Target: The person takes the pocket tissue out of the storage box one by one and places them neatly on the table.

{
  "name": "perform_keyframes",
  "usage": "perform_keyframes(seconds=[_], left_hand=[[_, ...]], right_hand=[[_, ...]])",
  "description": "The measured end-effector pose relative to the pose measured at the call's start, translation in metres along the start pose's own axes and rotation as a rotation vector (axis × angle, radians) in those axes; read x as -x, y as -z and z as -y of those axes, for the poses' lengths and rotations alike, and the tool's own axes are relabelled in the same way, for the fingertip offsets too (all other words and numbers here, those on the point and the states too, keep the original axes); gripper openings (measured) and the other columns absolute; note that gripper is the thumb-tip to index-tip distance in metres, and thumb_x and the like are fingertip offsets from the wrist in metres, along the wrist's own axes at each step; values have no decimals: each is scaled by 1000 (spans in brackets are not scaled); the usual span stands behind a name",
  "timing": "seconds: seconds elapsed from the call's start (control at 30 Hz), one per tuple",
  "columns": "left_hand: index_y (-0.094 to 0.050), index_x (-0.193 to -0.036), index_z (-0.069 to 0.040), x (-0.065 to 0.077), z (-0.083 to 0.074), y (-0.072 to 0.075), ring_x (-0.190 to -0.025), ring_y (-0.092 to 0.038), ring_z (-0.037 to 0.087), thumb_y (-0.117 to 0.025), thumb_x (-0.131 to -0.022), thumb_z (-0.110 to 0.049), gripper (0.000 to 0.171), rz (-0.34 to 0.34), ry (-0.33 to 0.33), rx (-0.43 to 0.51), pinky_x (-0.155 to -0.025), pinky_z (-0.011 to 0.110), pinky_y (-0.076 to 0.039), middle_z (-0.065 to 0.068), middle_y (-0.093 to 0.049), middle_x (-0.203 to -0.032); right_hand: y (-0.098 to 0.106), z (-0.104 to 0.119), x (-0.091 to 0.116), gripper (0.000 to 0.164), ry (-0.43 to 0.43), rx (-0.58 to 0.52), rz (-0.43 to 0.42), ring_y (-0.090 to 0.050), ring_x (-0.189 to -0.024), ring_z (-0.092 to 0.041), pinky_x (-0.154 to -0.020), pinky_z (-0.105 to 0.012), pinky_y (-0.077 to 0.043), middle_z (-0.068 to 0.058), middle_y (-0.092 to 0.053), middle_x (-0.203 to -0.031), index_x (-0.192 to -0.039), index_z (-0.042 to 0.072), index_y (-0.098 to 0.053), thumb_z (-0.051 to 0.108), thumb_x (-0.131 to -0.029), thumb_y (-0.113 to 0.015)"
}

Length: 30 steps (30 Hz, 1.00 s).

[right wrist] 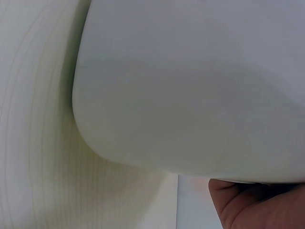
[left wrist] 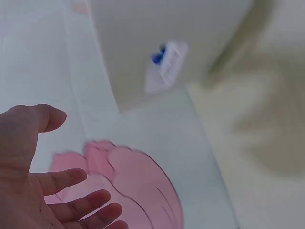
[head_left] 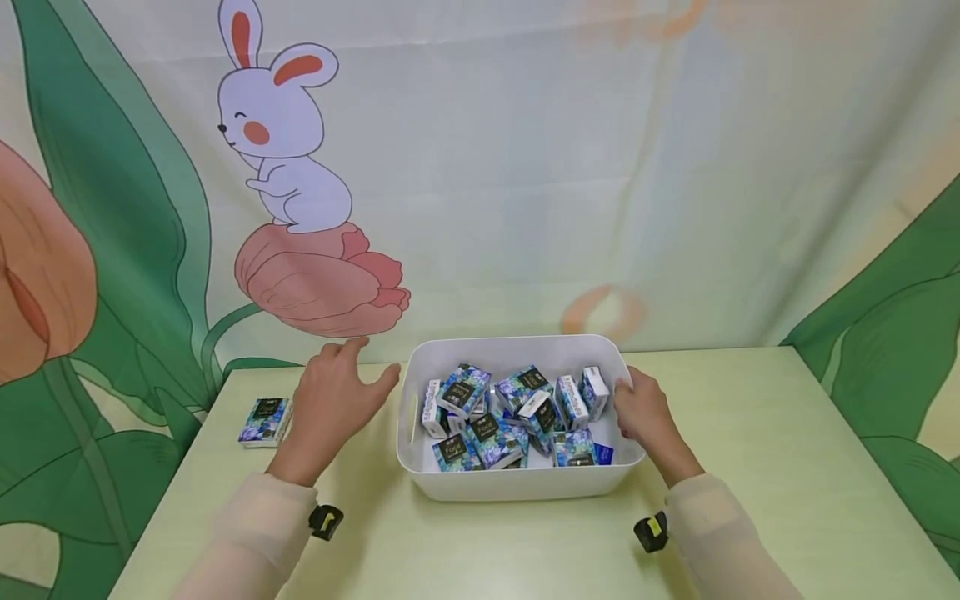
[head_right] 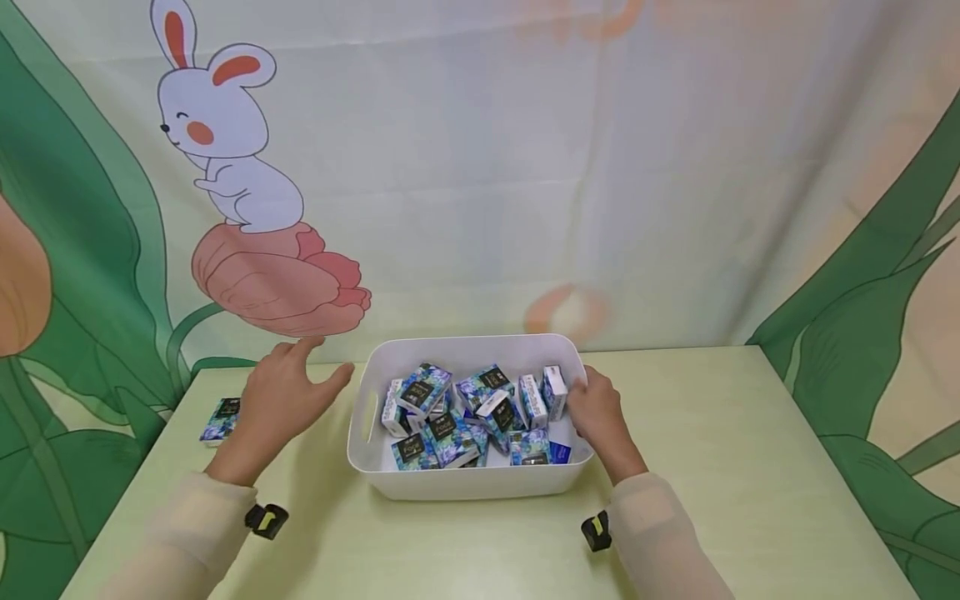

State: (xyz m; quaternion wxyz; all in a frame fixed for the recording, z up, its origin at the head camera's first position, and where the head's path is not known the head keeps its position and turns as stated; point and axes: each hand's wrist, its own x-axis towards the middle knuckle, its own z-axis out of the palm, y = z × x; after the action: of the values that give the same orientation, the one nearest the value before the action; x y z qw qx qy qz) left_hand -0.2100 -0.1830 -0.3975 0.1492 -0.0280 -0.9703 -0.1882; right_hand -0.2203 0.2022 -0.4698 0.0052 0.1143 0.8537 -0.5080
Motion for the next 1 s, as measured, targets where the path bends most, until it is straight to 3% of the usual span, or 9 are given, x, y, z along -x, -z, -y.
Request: perform_keyframes(seconds=[0.2, 0.43, 0.67, 0.9, 1.0], left_hand=[[-55, -141, 0, -9, -36, -10, -117, -54, 47, -67, -89, -51, 73, 59, -81, 11, -86, 62, -51, 27, -54, -135], [-54, -143, -1, -11, -60, -33, -114, -57, 44, -69, -88, -46, 72, 164, -167, 15, -90, 58, -51, 26, -58, -131], [-52, -144, 1, -9, -67, -61, -116, -59, 41, -76, -87, -41, 76, 284, -168, 16, -98, 54, -48, 26, -58, -132], [-60, -135, 4, -6, -64, -77, -97, -63, 34, -84, -83, -29, 67, 265, -242, -37, -89, 48, -53, 22, -65, -112], [-60, -134, 5, -5, -64, -75, -99, -63, 34, -84, -83, -26, 64, 263, -220, -26, -90, 48, -53, 23, -64, -114]], right_hand=[[-2, 0, -1, 36, 1, -3, 4, -50, -49, -16, -43, -27, -44, -17, -57, -77, -124, -3, -58, 15, -102, -36], [-2, -1, -1, 38, -1, 16, -2, -51, -51, -17, -44, -28, -45, -19, -58, -82, -128, -2, -57, 16, -102, -36], [0, -3, -3, 36, 10, 12, -15, -49, -48, -17, -42, -27, -44, -17, -56, -76, -122, -3, -58, 14, -100, -36], [-1, -4, -3, 38, 0, -4, -7, -49, -49, -16, -43, -27, -44, -18, -57, -77, -127, -2, -58, 15, -100, -36], [-1, -4, -3, 38, 8, -3, -12, -49, -48, -16, -42, -27, -44, -17, -57, -78, -127, -2, -58, 14, -100, -37]])
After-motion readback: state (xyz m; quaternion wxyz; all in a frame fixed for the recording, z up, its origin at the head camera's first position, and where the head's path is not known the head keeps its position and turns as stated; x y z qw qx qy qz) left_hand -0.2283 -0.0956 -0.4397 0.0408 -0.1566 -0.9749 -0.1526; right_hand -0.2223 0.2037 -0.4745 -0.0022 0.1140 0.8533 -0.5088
